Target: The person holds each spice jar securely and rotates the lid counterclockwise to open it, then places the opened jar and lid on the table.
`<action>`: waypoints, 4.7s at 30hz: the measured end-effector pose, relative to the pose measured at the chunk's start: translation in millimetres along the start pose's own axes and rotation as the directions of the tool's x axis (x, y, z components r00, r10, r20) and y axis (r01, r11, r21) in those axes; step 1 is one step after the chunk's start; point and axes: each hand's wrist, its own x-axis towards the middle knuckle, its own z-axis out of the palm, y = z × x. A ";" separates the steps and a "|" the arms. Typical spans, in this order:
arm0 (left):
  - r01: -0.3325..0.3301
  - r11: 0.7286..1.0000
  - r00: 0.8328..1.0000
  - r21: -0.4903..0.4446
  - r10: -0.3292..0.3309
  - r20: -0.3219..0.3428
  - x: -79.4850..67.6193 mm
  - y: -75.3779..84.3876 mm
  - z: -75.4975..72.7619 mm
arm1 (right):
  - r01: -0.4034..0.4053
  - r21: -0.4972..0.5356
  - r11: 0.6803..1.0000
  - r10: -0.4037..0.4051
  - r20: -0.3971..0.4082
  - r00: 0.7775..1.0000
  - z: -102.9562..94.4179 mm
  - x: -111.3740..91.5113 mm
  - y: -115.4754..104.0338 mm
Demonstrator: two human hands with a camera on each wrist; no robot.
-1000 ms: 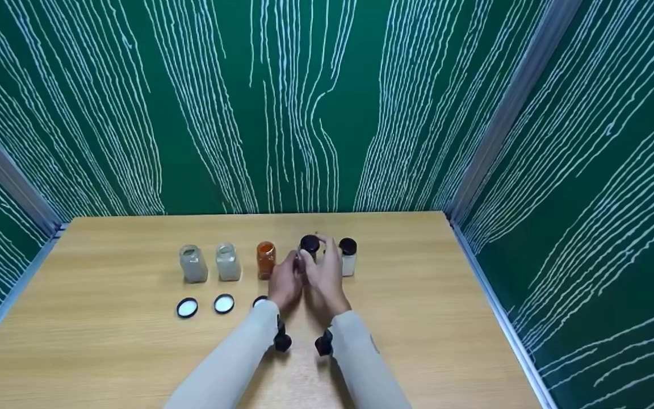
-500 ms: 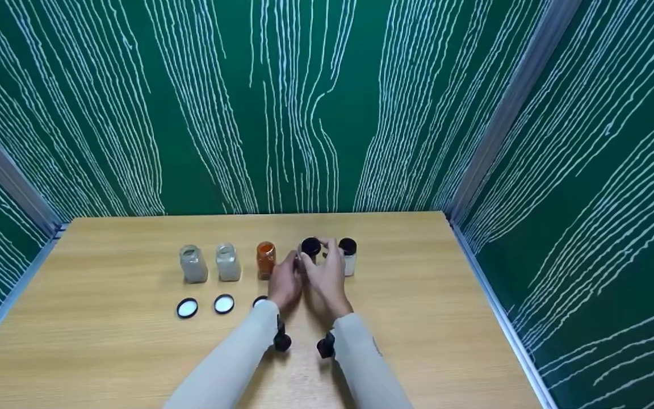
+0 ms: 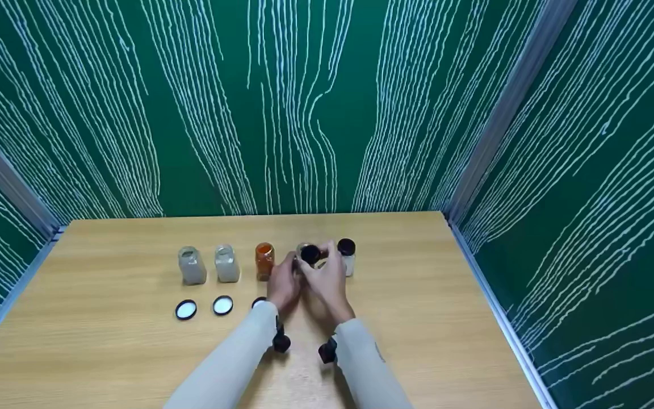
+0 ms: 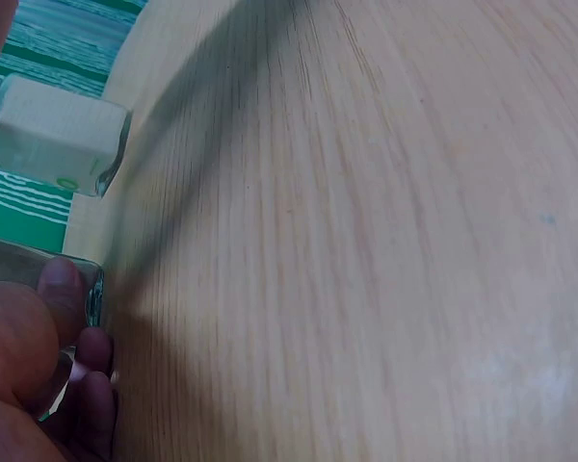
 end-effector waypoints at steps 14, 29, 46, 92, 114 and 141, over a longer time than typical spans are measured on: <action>0.073 0.997 0.996 -0.015 -0.072 0.049 -0.1 -1.3 -0.6 | -0.007 -0.022 1.000 0.008 0.008 1.000 -8.0 -9.4 5.0; 0.074 0.997 0.995 -0.008 -0.074 0.070 3.8 0.0 0.1 | 0.004 -0.154 0.988 0.019 0.152 0.988 -21.5 -20.7 17.1; 0.089 0.996 0.993 -0.013 -0.088 0.084 5.4 3.0 -1.1 | 0.144 -0.247 0.958 -0.044 0.370 0.928 -35.3 -32.1 24.1; 0.109 0.994 0.986 0.013 -0.110 0.125 7.0 2.8 -1.7 | 0.058 -0.436 0.898 0.197 0.517 0.833 -9.1 -26.8 23.1; 0.117 0.993 0.986 -0.002 -0.116 0.120 5.2 3.6 -4.4 | 0.090 -0.427 0.900 0.151 0.496 0.855 -6.3 -30.2 24.2; 0.131 0.991 0.979 0.016 -0.132 0.155 6.1 2.6 -3.0 | 0.017 -0.447 0.895 0.233 0.498 0.835 -7.7 -34.2 22.9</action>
